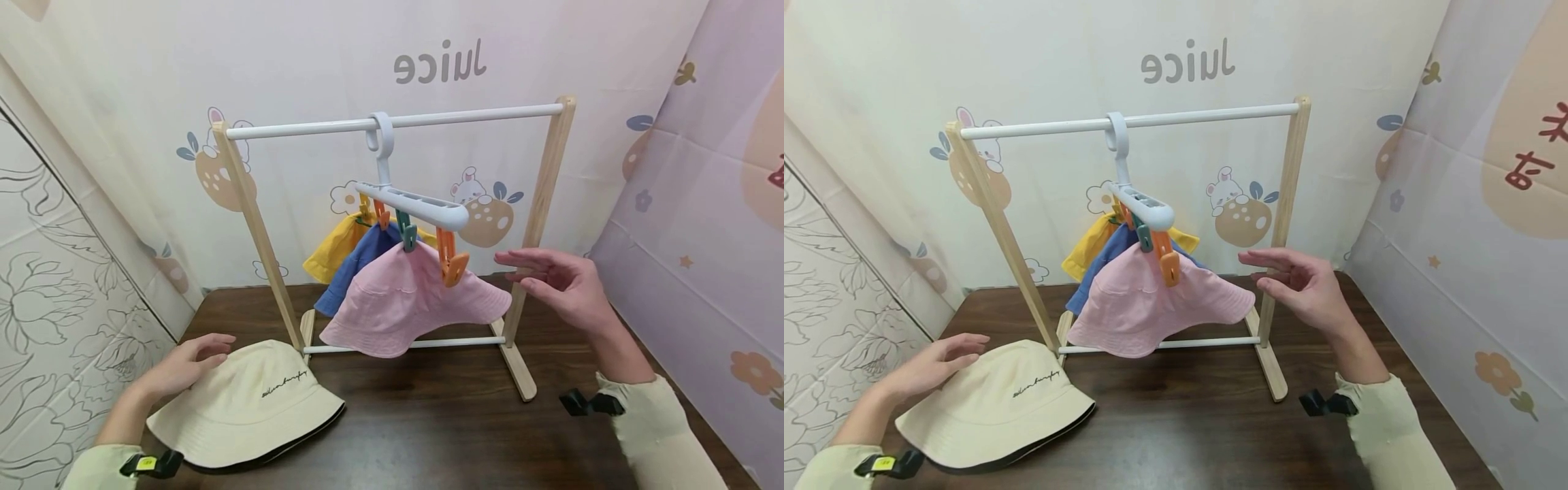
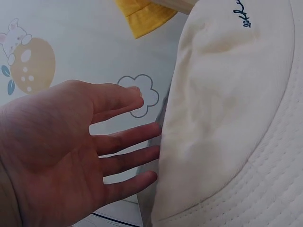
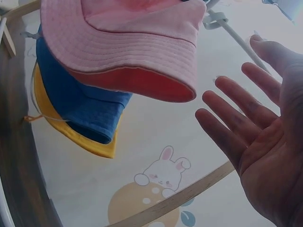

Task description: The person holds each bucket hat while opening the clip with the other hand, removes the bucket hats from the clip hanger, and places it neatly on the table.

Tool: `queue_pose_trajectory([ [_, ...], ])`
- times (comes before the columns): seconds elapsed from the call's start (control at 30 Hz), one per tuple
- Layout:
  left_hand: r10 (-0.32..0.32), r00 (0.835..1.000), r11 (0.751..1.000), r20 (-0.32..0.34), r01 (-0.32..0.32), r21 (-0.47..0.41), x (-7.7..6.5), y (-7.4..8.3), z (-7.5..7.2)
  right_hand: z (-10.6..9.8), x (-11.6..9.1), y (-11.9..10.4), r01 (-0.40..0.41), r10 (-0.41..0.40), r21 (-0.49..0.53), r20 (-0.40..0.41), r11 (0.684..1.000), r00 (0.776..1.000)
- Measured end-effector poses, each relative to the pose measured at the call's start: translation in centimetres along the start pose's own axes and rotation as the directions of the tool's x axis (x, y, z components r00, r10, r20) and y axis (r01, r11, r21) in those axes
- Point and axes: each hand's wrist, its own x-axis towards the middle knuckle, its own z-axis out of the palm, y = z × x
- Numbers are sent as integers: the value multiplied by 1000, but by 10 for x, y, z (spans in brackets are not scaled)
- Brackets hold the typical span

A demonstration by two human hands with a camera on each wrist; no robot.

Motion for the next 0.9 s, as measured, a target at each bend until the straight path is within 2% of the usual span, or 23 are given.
queue_pose_trajectory([
  [0.13, 25, 998, 999, -52, -23, 30, 1, 2, -1, 1, 4, -3, -2, 2, 11, -9, 1000, 1000],
  [0.33, 37, 996, 999, -83, -35, 30, 4, 8, -4, 1, 9, -8, 2, -2, 19, -19, 1000, 1000],
  [0.67, 94, 985, 995, -146, -88, 46, 3, 19, -7, 5, 21, -15, -132, 129, -68, -38, 989, 991],
  [0.9, 160, 971, 987, -178, -163, 1, 3, 30, -3, 8, 23, -17, -142, 139, -80, -40, 987, 989],
])
